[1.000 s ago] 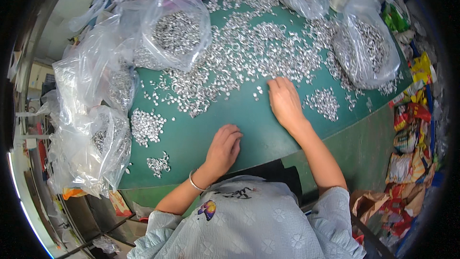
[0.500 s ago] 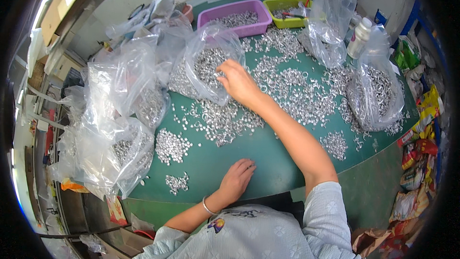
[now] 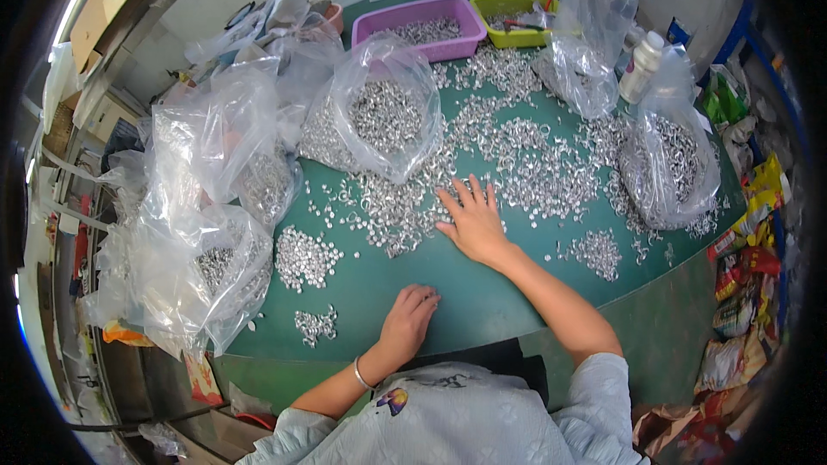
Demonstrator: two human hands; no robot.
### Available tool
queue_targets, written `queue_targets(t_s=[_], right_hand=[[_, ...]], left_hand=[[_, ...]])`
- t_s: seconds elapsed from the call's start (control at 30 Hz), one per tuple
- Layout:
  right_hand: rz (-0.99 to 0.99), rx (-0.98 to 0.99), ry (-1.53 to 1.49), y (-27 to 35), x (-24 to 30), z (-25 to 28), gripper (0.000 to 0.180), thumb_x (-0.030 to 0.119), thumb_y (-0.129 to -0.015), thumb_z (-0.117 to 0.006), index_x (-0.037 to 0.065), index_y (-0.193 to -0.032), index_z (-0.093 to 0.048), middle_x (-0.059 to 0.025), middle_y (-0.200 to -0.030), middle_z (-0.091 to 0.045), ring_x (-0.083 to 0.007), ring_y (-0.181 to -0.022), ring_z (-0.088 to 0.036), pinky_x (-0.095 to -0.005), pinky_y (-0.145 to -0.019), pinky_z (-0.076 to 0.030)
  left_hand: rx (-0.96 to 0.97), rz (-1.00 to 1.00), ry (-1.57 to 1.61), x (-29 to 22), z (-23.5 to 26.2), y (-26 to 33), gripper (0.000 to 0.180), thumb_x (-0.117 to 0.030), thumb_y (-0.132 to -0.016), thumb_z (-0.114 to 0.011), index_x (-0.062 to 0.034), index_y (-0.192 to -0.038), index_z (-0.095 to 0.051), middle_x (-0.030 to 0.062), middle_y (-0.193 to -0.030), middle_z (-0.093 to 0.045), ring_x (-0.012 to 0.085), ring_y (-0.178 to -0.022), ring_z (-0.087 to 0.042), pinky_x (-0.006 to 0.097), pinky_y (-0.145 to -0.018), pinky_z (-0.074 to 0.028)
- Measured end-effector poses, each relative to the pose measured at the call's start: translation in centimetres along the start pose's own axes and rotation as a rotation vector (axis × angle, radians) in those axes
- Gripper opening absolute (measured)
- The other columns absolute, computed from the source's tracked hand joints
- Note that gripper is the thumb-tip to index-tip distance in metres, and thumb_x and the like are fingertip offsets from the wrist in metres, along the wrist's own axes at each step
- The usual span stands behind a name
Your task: The person sorts small metal decorative items by hand on a green workstation table, picking them up from a large pile and placing them into different plastic bags.
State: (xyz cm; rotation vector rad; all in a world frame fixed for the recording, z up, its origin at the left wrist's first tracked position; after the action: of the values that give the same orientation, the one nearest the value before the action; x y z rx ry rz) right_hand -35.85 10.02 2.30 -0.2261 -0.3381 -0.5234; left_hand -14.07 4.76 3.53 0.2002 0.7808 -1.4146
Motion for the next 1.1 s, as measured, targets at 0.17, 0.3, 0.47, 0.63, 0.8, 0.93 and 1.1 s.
queue_targets(t_s=[0.17,0.3,0.47,0.63,0.8,0.93,1.1], right_hand=[[0.236,0.156,0.003,4.9,0.4,2.4,0.054,0.023,-0.088,-0.065,0.017,-0.139,-0.048,-0.0104,-0.148,-0.037,-0.0357,-0.142,-0.025,-0.0589,-0.114,-0.019],[0.380,0.136,-0.065,6.8,0.4,4.2,0.039,0.011,-0.082,-0.069,0.012,-0.120,-0.061,-0.0077,-0.134,-0.052,-0.0322,-0.132,-0.041,-0.0512,-0.110,-0.030],[0.075,-0.218,-0.237,7.1,-2.9,4.6,0.021,0.002,-0.076,-0.069,0.005,-0.096,-0.062,-0.0085,-0.113,-0.058,-0.0307,-0.107,-0.053,-0.0461,-0.094,-0.039],[0.030,-0.343,-0.190,5.7,0.6,5.6,0.023,0.006,-0.076,-0.071,0.005,-0.098,-0.063,-0.0102,-0.112,-0.057,-0.0309,-0.108,-0.052,-0.0429,-0.093,-0.039],[0.152,-0.249,-0.002,6.1,-0.2,4.1,0.021,0.006,-0.076,-0.071,0.005,-0.096,-0.064,-0.0089,-0.110,-0.059,-0.0278,-0.110,-0.052,-0.0424,-0.095,-0.037],[-0.057,-0.379,-0.061,6.4,-3.0,5.4,0.021,0.005,-0.076,-0.070,0.005,-0.097,-0.066,-0.0074,-0.101,-0.061,-0.0268,-0.101,-0.054,-0.0405,-0.086,-0.038],[0.005,-0.372,0.038,1.8,-1.6,4.5,0.018,0.007,-0.076,-0.072,0.005,-0.094,-0.066,-0.0070,-0.100,-0.061,-0.0259,-0.101,-0.052,-0.0402,-0.087,-0.038]], left_hand=[[-0.017,0.021,-0.005,0.1,-0.1,0.3,0.026,0.004,-0.077,-0.066,0.0002,-0.102,-0.063,0.0131,-0.107,-0.058,0.0341,-0.103,-0.055,0.040,-0.089,-0.048],[-0.010,0.026,-0.002,0.2,-0.1,0.3,0.024,0.002,-0.080,-0.064,0.0022,-0.104,-0.062,0.0152,-0.109,-0.057,0.0350,-0.104,-0.053,0.041,-0.089,-0.048],[-0.058,0.052,0.001,-0.1,0.5,0.1,0.024,0.003,-0.076,-0.068,-0.0003,-0.100,-0.063,0.0126,-0.105,-0.058,0.0329,-0.101,-0.054,0.040,-0.085,-0.048],[-0.082,0.110,-0.013,0.4,0.9,0.3,0.023,0.002,-0.076,-0.070,-0.0011,-0.097,-0.062,0.0125,-0.103,-0.057,0.0323,-0.097,-0.054,0.040,-0.082,-0.046],[-0.078,0.159,-0.085,1.0,1.9,0.5,0.027,0.001,-0.076,-0.070,-0.0028,-0.100,-0.059,0.0121,-0.105,-0.055,0.0320,-0.098,-0.053,0.040,-0.082,-0.042],[-0.058,0.174,-0.121,1.1,2.0,0.9,0.030,0.001,-0.077,-0.069,-0.0031,-0.104,-0.058,0.0117,-0.109,-0.054,0.0319,-0.103,-0.052,0.041,-0.085,-0.039],[-0.041,0.166,-0.111,0.7,1.9,0.5,0.030,0.000,-0.078,-0.067,-0.0036,-0.107,-0.059,0.0115,-0.113,-0.053,0.0321,-0.109,-0.051,0.043,-0.089,-0.038]])
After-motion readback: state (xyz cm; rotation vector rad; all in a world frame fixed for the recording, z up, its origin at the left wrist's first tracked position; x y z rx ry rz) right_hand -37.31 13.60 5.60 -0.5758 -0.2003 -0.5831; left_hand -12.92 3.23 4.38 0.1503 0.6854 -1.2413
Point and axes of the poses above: each hand's wrist, its own y-axis away from the middle knuckle, its own z-axis out of the back of the hand, x = y × z, the point moved 2 cm from there along -y, towards the middle knuckle
